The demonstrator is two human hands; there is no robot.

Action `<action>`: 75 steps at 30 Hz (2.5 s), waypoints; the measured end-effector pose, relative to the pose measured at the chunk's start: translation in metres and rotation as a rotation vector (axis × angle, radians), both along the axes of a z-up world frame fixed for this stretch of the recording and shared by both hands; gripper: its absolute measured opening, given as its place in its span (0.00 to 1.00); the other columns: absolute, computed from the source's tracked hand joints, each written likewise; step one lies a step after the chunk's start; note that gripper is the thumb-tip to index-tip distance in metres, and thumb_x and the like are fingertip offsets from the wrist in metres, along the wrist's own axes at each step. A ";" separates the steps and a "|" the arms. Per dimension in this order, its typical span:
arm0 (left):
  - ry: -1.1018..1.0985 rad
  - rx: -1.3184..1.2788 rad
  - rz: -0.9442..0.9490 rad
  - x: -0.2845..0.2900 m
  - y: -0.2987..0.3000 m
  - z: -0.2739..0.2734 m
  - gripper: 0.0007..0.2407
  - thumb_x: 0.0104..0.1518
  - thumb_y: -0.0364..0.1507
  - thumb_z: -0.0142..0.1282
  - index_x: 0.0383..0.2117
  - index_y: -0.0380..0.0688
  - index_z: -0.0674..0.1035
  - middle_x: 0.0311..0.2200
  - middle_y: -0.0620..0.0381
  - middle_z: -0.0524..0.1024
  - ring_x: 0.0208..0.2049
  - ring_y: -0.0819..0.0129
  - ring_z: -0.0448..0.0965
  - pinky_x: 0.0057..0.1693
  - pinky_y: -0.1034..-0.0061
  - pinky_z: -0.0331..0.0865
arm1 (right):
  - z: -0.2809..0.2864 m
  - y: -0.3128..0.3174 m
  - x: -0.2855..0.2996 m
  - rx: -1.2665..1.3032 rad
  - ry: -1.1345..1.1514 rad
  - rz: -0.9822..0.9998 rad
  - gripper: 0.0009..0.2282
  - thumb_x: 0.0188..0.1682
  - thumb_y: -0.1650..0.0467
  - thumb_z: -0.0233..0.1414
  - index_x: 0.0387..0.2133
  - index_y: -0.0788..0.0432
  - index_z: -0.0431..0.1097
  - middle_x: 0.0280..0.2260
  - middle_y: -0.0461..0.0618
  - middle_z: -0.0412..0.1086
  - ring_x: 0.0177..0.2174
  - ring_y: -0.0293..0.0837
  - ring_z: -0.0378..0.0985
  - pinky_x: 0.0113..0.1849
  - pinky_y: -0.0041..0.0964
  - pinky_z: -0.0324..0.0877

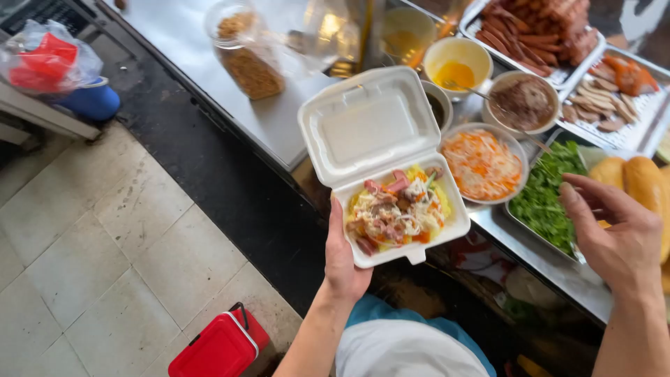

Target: Preparing and packaging Vietnamese sandwiches (Banh Mi) with various meats and vegetables at a food stall.

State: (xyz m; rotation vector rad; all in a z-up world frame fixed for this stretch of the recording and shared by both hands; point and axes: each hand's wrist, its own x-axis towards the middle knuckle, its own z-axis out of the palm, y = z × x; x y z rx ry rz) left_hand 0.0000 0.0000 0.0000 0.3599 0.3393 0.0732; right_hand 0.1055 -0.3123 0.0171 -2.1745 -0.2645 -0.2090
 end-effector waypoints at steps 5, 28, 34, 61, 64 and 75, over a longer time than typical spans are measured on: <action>0.117 -0.052 0.101 -0.025 0.058 0.003 0.28 0.61 0.47 0.42 0.63 0.43 0.70 0.58 0.49 0.74 0.53 0.59 0.75 0.56 0.64 0.71 | 0.079 0.147 0.034 -0.113 -0.067 0.299 0.12 0.53 0.76 0.58 0.49 0.68 0.76 0.37 0.56 0.77 0.29 0.43 0.76 0.30 0.33 0.69; 0.106 -0.050 0.272 0.012 0.339 -0.022 0.26 0.66 0.46 0.36 0.64 0.44 0.69 0.54 0.50 0.76 0.49 0.63 0.78 0.50 0.68 0.76 | 0.040 0.581 0.284 -1.146 -0.015 0.713 0.16 0.41 0.68 0.67 0.45 0.46 0.81 0.45 0.51 0.79 0.38 0.48 0.84 0.42 0.42 0.80; 0.075 -0.065 0.184 0.067 0.386 -0.031 0.26 0.66 0.47 0.39 0.62 0.43 0.71 0.53 0.52 0.77 0.46 0.65 0.79 0.47 0.71 0.76 | 0.075 0.563 0.262 -0.858 0.147 0.616 0.13 0.44 0.69 0.64 0.44 0.51 0.80 0.42 0.47 0.80 0.37 0.43 0.84 0.42 0.39 0.80; 0.003 -0.088 0.093 0.088 0.406 -0.007 0.27 0.64 0.49 0.42 0.63 0.45 0.70 0.56 0.54 0.75 0.50 0.65 0.78 0.51 0.72 0.75 | 0.096 0.569 0.181 -0.437 -0.269 0.580 0.08 0.52 0.77 0.63 0.44 0.66 0.81 0.30 0.55 0.79 0.18 0.38 0.72 0.20 0.30 0.68; 0.010 -0.056 0.108 0.076 0.404 -0.001 0.26 0.64 0.47 0.43 0.63 0.45 0.70 0.56 0.54 0.75 0.51 0.65 0.77 0.52 0.70 0.74 | 0.062 0.566 0.210 -0.669 -0.009 0.464 0.10 0.53 0.71 0.58 0.47 0.50 0.79 0.40 0.50 0.80 0.25 0.42 0.81 0.32 0.35 0.79; -0.120 0.128 0.093 0.024 0.363 -0.007 0.24 0.70 0.43 0.37 0.71 0.53 0.58 0.63 0.50 0.68 0.60 0.53 0.73 0.57 0.56 0.78 | 0.125 0.442 0.058 -0.046 -0.573 0.128 0.10 0.54 0.84 0.57 0.47 0.69 0.75 0.43 0.57 0.78 0.31 0.41 0.76 0.35 0.30 0.74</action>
